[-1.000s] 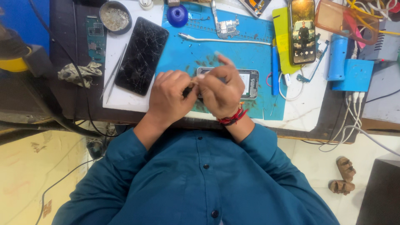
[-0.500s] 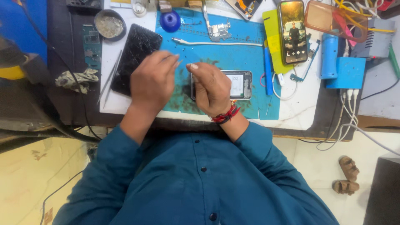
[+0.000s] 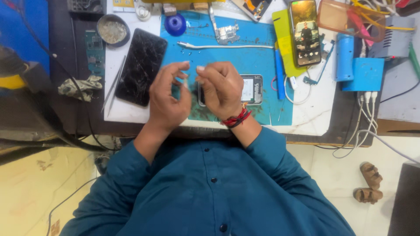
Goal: The person uses a red-handled screwdriver to remove screws from a disassembled smartphone lying on a blue mat. They then use their fingers to lift and remove a small internal component from the phone chassis.
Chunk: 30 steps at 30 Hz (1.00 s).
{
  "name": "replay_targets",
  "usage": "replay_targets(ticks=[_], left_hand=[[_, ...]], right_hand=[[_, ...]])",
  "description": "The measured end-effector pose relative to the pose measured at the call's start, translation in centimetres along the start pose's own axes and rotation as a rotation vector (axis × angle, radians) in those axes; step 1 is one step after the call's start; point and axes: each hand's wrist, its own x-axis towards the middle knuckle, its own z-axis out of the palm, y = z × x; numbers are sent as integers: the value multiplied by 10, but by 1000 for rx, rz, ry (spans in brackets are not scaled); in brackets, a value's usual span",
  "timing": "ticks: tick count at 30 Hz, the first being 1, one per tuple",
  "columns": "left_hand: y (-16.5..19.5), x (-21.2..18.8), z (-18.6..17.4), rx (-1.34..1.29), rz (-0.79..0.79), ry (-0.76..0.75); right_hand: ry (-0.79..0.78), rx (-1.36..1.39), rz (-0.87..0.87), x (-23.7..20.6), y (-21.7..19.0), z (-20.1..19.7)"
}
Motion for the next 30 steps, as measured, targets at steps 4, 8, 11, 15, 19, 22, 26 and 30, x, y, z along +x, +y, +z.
replay_targets(ticks=[4, 8, 11, 15, 19, 22, 26, 30], left_hand=[[4, -11, -2, 240, 147, -117], [-2, -12, 0, 372, 204, -251], [-9, -9, 2, 391, 150, -292], [-17, -7, 3, 331, 50, -343], [-19, -8, 1, 323, 106, -335], [-18, -7, 1, 335, 108, -332], [-16, -7, 0, 332, 96, -326], [-14, -7, 0, 278, 125, -302]], right_hand=[[-34, 75, -54, 2, 0, -3], [-42, 58, 21, -2, 1, -3], [-72, 128, 14, -5, 3, -4], [-35, 99, 102, -6, 6, -3], [-76, 230, 115, -6, 6, -1], [-70, 163, 69, -5, 5, 1], [-67, 170, 95, -3, 3, 2], [-56, 362, 214, -2, 2, 2]])
